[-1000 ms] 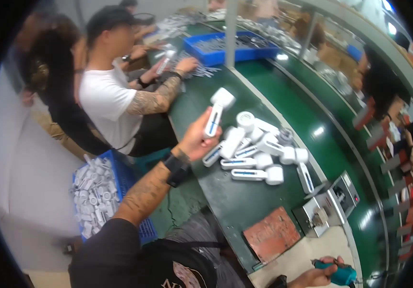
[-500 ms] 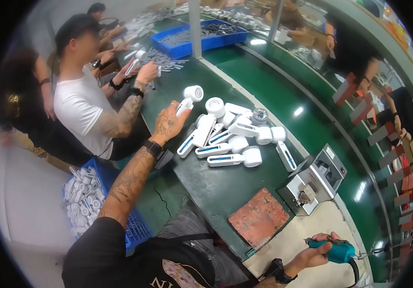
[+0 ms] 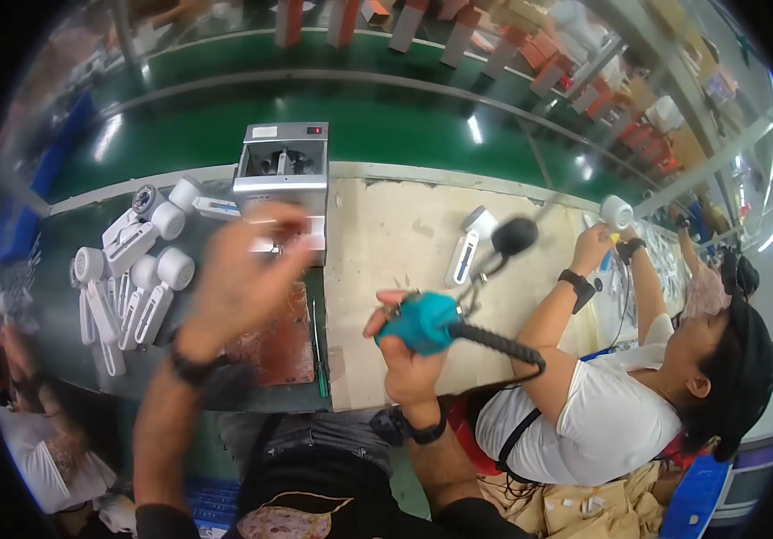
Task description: The person picks up a fan component, places it on a work surface, and drives a screw into it using a power screwdriver before setting it aside and repeating the process.
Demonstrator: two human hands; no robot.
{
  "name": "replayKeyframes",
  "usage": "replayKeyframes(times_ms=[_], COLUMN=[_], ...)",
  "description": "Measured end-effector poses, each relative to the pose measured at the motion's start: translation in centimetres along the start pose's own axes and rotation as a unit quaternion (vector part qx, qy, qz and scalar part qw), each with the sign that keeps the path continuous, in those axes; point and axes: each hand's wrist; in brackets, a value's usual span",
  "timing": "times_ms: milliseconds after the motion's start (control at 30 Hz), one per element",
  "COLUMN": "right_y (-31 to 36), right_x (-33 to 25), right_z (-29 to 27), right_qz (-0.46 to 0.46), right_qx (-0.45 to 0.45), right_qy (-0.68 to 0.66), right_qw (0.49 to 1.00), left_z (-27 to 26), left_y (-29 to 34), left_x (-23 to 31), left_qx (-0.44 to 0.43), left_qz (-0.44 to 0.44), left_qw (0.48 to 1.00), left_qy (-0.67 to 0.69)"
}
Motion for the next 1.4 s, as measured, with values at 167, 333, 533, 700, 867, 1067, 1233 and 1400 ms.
replayKeyframes(times_ms=[167, 333, 533, 700, 867, 1067, 1233, 1400], right_y=[2.9, 4.1, 4.7, 2.8, -0.3, -6.7, -11.2, -12.3], right_x=[-1.6, -3.1, -4.6, -5.7, -4.4, 0.0, 4.2, 7.6], right_z=[-0.4, -1.3, -2.1, -2.2, 0.9, 8.5, 12.5, 13.2], right_qz=[-0.022, -0.021, -0.028, 0.012, 0.0, -0.057, -0.071, -0.081], right_qx=[-0.006, 0.028, 0.061, 0.062, 0.012, -0.067, -0.104, -0.139], right_qy=[0.05, 0.077, 0.102, 0.149, 0.001, -0.095, 0.0, 0.036], right_qw=[0.998, 0.996, 0.992, 0.987, 1.0, 0.992, 0.992, 0.986], left_z=[17.8, 26.6, 20.3, 9.9, 1.7, 0.9, 0.3, -0.1], left_y=[-6.6, -7.5, -5.5, 0.1, 5.9, 9.5, 10.6, 10.7], left_x=[1.0, 1.8, 2.3, 1.6, -3.2, -7.1, -7.1, -7.0], left_qx=[-0.085, -0.087, -0.107, -0.066, -0.191, -0.13, -0.069, -0.081], left_qz=[0.072, 0.005, 0.026, 0.07, 0.008, 0.041, 0.079, 0.036], left_qw=[0.994, 0.986, 0.993, 0.995, 0.981, 0.982, 0.978, 0.982], left_qy=[-0.006, -0.141, -0.052, -0.032, -0.043, -0.13, -0.178, -0.167])
Point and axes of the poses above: each hand's wrist, its own y-axis away from the middle knuckle, its own z-axis out of the palm, x = y × z, and after that the axes turned 14 degrees about -y, right-handed
